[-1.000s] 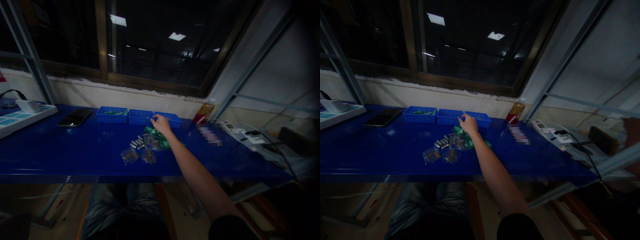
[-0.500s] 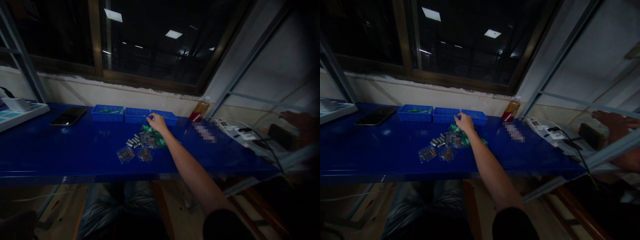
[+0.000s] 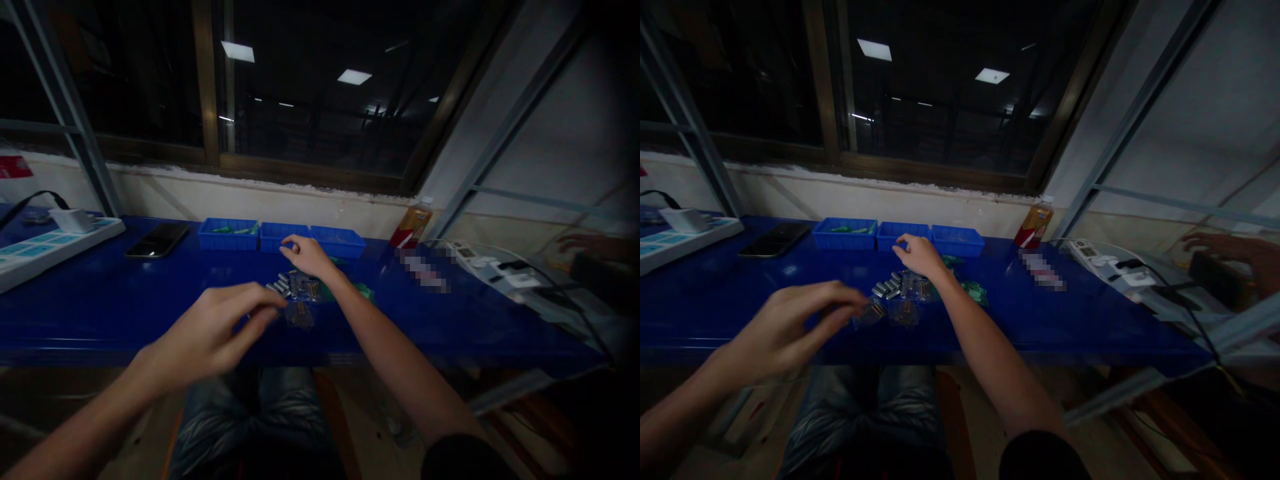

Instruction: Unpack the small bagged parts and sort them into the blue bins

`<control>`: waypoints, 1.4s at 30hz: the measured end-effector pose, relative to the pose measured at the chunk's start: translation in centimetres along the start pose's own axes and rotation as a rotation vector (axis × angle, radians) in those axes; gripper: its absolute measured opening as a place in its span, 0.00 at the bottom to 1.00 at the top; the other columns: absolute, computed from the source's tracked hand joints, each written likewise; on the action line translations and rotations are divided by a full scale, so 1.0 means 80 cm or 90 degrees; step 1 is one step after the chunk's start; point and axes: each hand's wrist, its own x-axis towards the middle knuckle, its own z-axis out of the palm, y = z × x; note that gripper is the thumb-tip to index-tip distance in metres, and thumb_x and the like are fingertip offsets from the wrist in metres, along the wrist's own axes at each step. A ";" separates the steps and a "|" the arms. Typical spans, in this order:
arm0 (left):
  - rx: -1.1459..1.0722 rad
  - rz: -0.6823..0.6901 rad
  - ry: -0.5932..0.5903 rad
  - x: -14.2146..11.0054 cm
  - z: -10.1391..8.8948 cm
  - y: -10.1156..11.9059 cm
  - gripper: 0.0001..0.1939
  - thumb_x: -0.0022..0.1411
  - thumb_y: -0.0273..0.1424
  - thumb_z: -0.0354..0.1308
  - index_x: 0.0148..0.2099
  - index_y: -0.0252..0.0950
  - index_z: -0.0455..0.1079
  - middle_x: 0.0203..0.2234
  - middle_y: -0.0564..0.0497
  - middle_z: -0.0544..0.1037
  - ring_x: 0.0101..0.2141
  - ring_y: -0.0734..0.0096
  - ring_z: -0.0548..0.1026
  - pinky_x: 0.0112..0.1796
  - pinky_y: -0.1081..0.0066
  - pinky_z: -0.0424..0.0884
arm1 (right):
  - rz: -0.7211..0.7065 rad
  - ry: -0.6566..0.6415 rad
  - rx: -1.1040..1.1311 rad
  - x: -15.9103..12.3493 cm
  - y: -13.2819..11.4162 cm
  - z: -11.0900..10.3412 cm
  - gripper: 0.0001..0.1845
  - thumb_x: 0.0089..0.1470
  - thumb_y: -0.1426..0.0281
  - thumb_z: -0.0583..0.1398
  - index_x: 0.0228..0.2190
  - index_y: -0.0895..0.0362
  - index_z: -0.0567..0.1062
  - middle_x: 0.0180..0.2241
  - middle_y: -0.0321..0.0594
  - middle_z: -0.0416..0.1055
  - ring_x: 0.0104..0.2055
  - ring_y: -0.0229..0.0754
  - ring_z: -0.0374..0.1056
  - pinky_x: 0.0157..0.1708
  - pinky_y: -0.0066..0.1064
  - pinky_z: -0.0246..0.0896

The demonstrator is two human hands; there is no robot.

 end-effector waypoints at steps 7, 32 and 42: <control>0.037 0.110 -0.159 0.109 0.025 -0.094 0.15 0.57 0.21 0.47 0.46 0.34 0.67 0.39 0.49 0.73 0.39 0.71 0.71 0.41 0.73 0.65 | -0.014 -0.042 0.020 0.000 -0.004 0.010 0.14 0.51 0.65 0.56 0.37 0.59 0.73 0.19 0.32 0.64 0.22 0.31 0.58 0.23 0.24 0.46; -0.196 -0.157 0.098 0.129 0.044 -0.132 0.20 0.57 0.43 0.46 0.34 0.29 0.67 0.20 0.50 0.70 0.21 0.73 0.66 0.23 0.75 0.60 | -0.101 0.026 0.010 -0.006 -0.008 0.020 0.19 0.44 0.59 0.60 0.37 0.56 0.69 0.28 0.34 0.64 0.27 0.33 0.57 0.26 0.25 0.49; -0.209 -0.197 0.102 0.129 0.049 -0.128 0.27 0.59 0.49 0.41 0.28 0.31 0.66 0.18 0.51 0.68 0.20 0.74 0.65 0.22 0.75 0.58 | -0.140 0.090 -0.041 -0.006 -0.018 0.017 0.05 0.52 0.68 0.54 0.33 0.56 0.67 0.30 0.36 0.65 0.32 0.35 0.61 0.33 0.26 0.54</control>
